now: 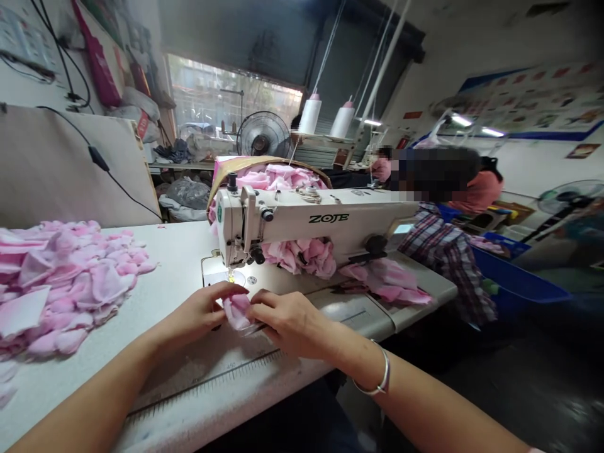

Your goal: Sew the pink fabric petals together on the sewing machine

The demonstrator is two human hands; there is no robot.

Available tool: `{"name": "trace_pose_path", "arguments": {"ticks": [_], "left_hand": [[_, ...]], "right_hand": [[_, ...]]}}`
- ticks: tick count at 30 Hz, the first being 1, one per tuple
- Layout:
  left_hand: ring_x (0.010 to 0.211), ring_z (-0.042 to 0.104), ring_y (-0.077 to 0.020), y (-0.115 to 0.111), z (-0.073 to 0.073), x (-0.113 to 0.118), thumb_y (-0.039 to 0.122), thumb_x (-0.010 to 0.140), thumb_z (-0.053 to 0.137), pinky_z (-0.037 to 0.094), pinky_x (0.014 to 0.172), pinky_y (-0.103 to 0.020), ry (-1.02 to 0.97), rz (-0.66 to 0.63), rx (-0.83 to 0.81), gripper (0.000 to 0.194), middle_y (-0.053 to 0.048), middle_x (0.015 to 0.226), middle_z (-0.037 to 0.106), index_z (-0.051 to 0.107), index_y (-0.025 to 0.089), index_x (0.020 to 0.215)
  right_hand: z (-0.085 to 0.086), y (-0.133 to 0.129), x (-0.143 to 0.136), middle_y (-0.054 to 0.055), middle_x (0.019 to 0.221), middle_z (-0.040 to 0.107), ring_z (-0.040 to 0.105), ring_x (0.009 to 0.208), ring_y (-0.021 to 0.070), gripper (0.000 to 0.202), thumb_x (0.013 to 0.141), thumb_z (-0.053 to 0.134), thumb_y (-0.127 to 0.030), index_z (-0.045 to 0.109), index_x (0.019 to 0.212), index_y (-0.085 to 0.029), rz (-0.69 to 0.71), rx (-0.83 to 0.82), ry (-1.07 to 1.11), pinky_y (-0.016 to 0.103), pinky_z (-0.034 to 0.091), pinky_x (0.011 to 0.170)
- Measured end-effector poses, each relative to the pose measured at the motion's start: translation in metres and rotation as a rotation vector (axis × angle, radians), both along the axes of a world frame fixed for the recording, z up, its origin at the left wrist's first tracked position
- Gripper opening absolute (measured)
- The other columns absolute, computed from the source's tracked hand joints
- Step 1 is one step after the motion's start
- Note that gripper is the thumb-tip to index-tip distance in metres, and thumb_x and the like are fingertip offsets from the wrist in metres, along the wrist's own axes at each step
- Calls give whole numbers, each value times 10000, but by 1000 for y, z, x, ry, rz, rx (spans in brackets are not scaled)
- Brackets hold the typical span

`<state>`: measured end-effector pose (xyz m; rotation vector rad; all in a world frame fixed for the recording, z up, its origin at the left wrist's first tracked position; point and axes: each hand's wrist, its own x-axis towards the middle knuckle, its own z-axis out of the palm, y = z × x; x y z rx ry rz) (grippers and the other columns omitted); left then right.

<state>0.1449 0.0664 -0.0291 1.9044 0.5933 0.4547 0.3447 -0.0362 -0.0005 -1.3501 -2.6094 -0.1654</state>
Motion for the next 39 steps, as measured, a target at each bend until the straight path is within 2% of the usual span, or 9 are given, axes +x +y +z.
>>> {"name": "trace_pose_path", "arguments": {"ticks": [3,7,11,15,19,23,30,35,39], "left_hand": [[588,518,-104,6,-2,-2,222,734,507,407,519,-204,70,107,-19,259,8,737,584,614,168,963],[574,526,-119,11,-3,-4,212,696,494,399,506,-212,95,213,-10,182,19,674,548,587,170,847],[544,516,-123,12,-6,-3,203,661,487,374,479,-214,115,265,-32,170,27,636,526,559,175,813],[587,530,-127,10,-5,-1,219,654,516,389,509,-220,114,272,-62,224,24,691,552,562,177,869],[589,550,-132,9,-2,-2,246,668,515,418,529,-234,128,253,-116,248,18,703,568,553,171,902],[568,552,-139,9,-2,-2,248,654,510,422,529,-246,154,253,-140,199,18,656,550,549,160,828],[633,527,-150,3,0,3,239,620,549,376,567,-242,162,214,-80,148,9,672,571,583,157,739],[735,535,-172,3,2,2,236,638,526,388,626,-253,130,198,-32,173,-4,775,593,585,171,786],[635,491,-139,3,3,0,285,692,533,351,554,-233,118,232,-44,141,14,704,530,531,174,779]], "right_hand": [[-6,6,3,62,1125,589,584,898,153,325,837,472,-110,550,1138,-206,-79,-34,80,246,436,673],[-11,11,8,52,1052,620,593,923,163,214,863,510,-151,591,1052,-207,-218,-72,324,265,436,785],[-8,10,0,39,989,651,601,807,149,195,878,566,-353,615,1013,-219,-296,-128,494,258,426,703],[-12,13,-16,56,1059,638,597,813,170,374,811,627,-403,570,1130,-216,-312,-129,441,274,409,689],[-22,23,-20,54,954,659,591,799,179,197,820,563,-252,604,1002,-190,-398,-77,353,282,372,677],[-23,28,-16,13,754,644,561,683,153,77,803,573,-244,611,852,-198,-480,-154,343,266,314,592],[-9,26,-29,39,1076,609,573,885,166,319,816,619,-412,552,1065,-224,-281,-102,479,256,381,698],[-4,36,-34,27,959,634,558,818,155,115,844,562,-250,578,954,-219,-259,-119,378,259,365,685],[-4,39,-28,4,837,644,546,735,146,96,798,556,-204,583,889,-220,-333,-136,402,250,333,612]]}}
